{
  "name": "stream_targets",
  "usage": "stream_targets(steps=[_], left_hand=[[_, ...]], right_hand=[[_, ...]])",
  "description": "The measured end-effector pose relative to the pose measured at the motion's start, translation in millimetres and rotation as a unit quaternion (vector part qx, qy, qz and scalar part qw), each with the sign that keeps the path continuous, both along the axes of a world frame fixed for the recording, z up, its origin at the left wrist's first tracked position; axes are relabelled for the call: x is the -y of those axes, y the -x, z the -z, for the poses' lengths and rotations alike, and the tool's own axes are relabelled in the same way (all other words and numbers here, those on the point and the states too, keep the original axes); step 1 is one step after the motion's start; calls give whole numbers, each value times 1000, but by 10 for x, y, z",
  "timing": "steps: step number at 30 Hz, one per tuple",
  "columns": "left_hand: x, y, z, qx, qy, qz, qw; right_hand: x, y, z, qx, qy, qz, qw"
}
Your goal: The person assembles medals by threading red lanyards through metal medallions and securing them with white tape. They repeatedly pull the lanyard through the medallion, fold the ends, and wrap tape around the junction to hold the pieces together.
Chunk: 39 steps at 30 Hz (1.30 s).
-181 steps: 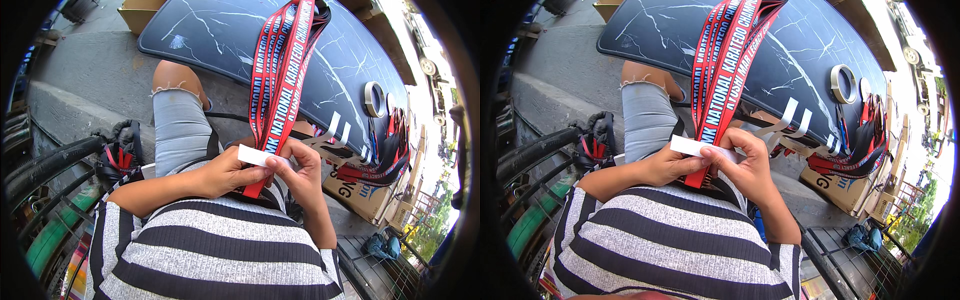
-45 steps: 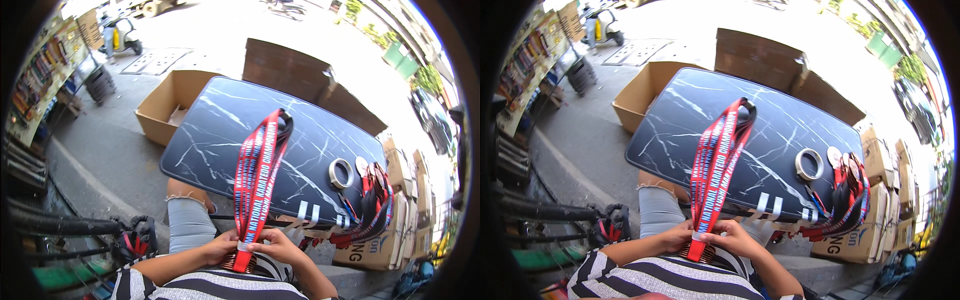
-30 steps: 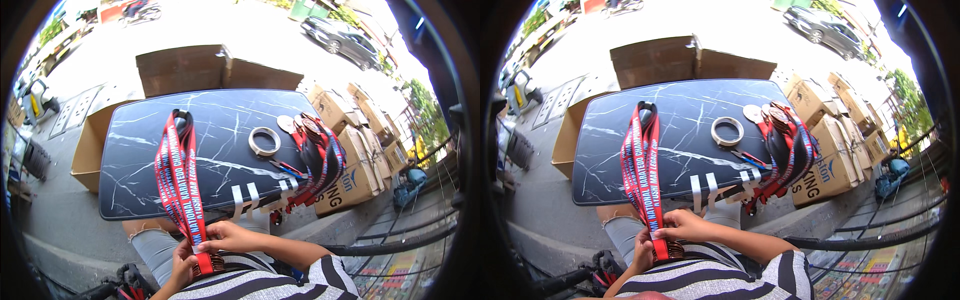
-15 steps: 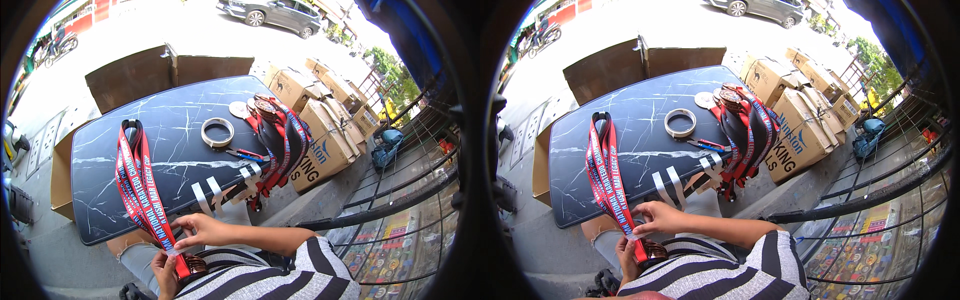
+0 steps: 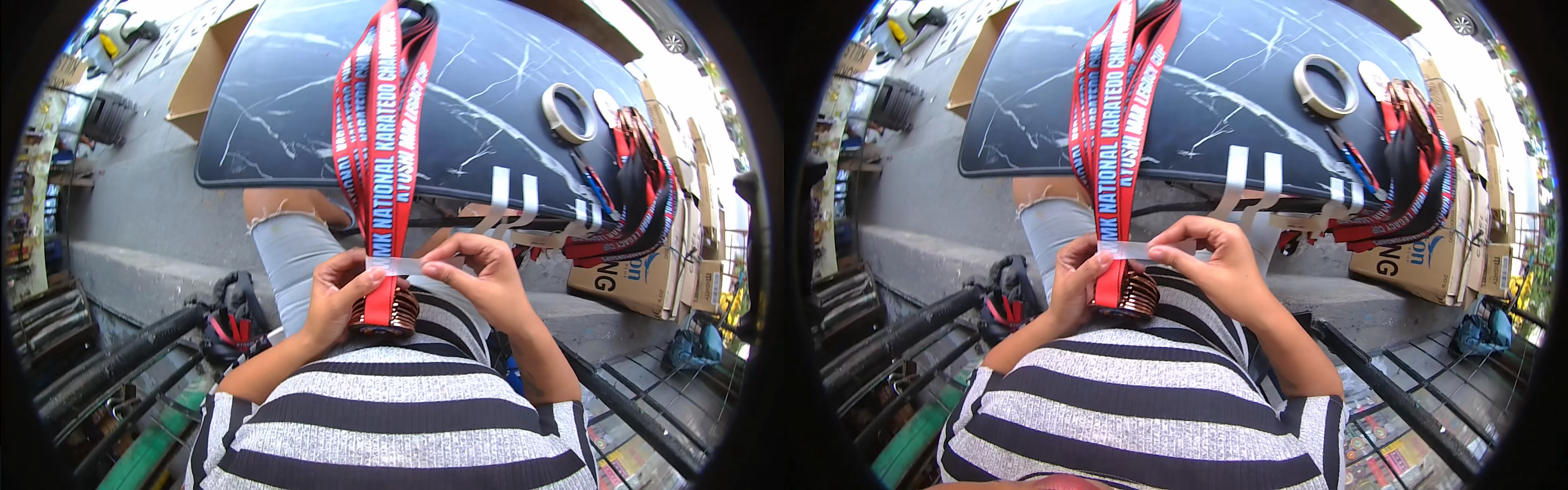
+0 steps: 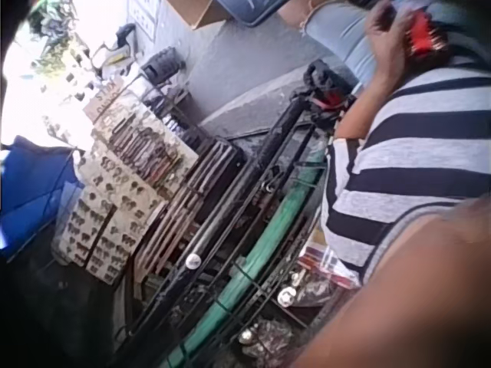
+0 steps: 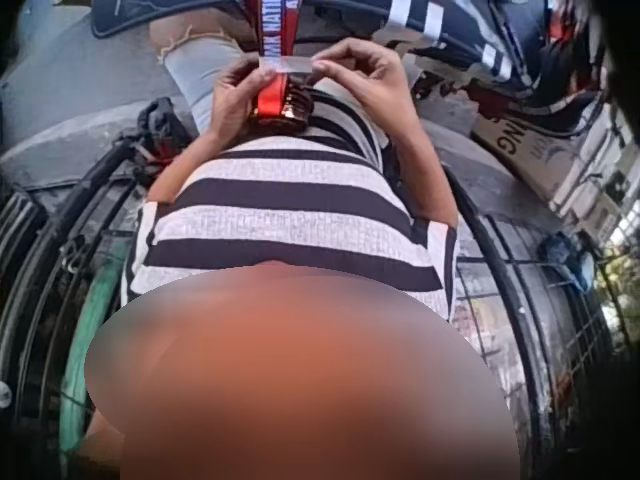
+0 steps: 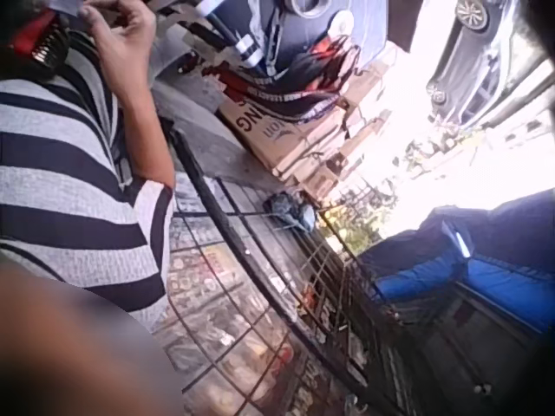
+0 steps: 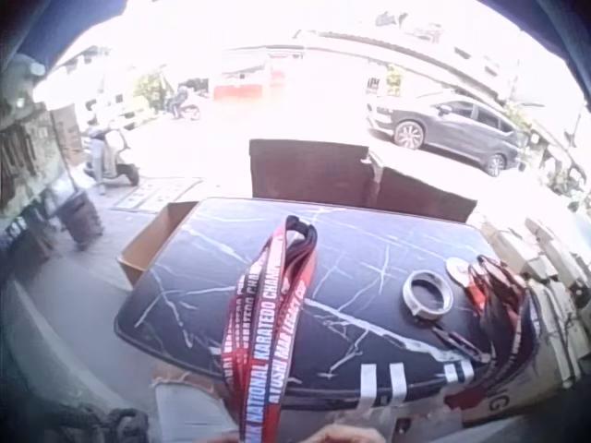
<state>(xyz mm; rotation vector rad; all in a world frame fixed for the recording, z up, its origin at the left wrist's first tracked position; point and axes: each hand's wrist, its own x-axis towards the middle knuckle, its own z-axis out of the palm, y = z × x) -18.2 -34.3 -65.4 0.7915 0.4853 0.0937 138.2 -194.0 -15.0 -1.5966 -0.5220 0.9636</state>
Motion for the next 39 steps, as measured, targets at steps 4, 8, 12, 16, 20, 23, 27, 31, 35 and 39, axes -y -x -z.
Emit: stream_targets(steps=[4, 8, 12, 16, 20, 23, 27, 31, 35, 39], left_hand=[[-14, -12, -20, 23, 2, 5, 1000], [-4, 4, -6, 34, -5, 10, 999], [0, 5, 7, 72, 48, 5, 996], [-8, 1, 8, 84, 60, 27, 994], [-13, 9, 11, 83, 25, 55, 995], [21, 21, 30, 66, -1, 47, 997], [46, 14, 74, 77, -39, 48, 995], [14, -1, 99, 87, 26, 90, 992], [-4, -53, 95, 124, 43, 45, 990], [-18, -73, 87, 111, 85, 30, 990]], right_hand=[[-2, 30, 83, -5, -8, 14, 1000], [-11, 33, 185, -49, 6, 9, 999], [-68, 72, 289, -89, -24, 13, 996], [-134, 127, 409, -117, -49, 25, 992], [-161, 155, 522, -90, -58, 26, 994], [-148, 162, 594, -129, -66, 37, 989], [-113, 185, 669, -167, -53, 67, 982], [-70, 192, 721, -235, -78, 70, 966], [-69, 208, 720, -271, -95, 58, 956], [-135, 205, 652, -274, -134, 34, 952]])
